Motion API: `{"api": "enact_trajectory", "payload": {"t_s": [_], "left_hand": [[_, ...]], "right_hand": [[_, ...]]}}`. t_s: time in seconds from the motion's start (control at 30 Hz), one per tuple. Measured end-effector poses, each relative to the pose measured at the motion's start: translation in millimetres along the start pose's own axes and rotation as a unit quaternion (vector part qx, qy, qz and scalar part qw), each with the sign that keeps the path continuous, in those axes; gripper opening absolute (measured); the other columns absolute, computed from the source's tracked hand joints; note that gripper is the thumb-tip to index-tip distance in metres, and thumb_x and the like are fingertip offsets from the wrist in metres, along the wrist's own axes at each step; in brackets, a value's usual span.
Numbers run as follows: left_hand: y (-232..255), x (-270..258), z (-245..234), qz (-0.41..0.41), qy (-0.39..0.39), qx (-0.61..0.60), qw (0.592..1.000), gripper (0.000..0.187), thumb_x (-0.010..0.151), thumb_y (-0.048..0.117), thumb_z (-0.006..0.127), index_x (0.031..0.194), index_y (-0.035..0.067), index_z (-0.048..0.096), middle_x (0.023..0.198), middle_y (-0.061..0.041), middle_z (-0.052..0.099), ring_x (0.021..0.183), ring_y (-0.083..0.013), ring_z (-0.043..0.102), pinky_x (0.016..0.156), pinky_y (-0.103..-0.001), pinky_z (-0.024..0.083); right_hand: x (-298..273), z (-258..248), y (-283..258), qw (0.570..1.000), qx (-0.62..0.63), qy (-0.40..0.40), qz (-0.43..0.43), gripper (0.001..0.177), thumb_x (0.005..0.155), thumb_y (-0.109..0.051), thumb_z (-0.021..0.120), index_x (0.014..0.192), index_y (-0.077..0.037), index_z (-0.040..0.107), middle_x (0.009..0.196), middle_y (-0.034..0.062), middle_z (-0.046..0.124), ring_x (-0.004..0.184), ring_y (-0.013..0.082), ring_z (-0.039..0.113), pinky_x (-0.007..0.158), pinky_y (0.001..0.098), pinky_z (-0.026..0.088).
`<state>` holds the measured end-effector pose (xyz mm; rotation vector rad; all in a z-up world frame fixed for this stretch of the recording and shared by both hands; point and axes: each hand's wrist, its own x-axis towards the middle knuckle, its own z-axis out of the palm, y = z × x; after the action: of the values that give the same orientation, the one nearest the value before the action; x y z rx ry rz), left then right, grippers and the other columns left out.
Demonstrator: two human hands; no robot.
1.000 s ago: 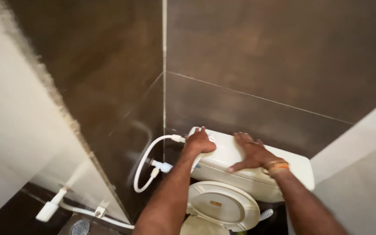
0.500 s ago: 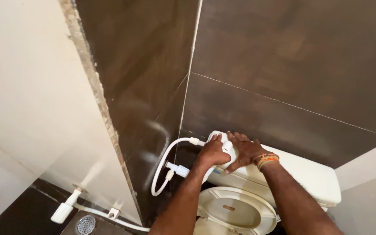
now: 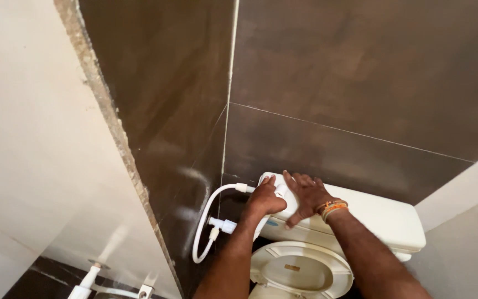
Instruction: Inspecting and adjusting the internal components of a toilet flush tank.
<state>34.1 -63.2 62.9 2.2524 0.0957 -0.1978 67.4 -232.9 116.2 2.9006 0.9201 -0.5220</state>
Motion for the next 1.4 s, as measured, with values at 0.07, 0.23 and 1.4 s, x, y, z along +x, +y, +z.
{"api": "enact_trajectory", "payload": {"t_s": [0.07,0.23,1.4], "left_hand": [[-2,2,0,-0.004,-0.009,0.004,1.0,0.099,0.069,0.021,0.06,0.161,0.009,0.026,0.165,-0.018,0.028,0.152,-0.0301,0.031,0.121,-0.032,0.03],[-16,18,15,0.015,-0.014,0.019,1.0,0.094,0.073,0.023,0.058,0.16,0.006,0.027,0.166,-0.018,0.028,0.155,-0.028,0.026,0.123,-0.032,0.026],[-21,-1,-11,-0.122,0.064,-0.275,0.952,0.044,0.066,0.004,0.07,0.11,-0.004,0.068,0.095,-0.016,0.072,0.085,-0.0288,0.067,0.075,-0.043,0.054]], "right_hand": [[-14,-8,7,1.0,-0.008,-0.022,0.014,0.163,0.042,-0.066,0.094,0.164,-0.018,-0.004,0.167,0.0224,0.012,0.157,0.0377,0.009,0.124,0.061,0.008],[-47,-14,31,0.995,0.002,-0.058,0.087,0.164,0.041,-0.067,0.091,0.165,-0.019,-0.007,0.166,0.0238,0.015,0.157,0.039,0.01,0.125,0.0615,0.008],[-161,96,204,0.791,0.403,0.297,0.353,0.069,0.078,-0.05,0.08,0.106,0.012,0.072,0.097,0.0291,0.076,0.09,0.0412,0.074,0.082,0.0488,0.057]]}}
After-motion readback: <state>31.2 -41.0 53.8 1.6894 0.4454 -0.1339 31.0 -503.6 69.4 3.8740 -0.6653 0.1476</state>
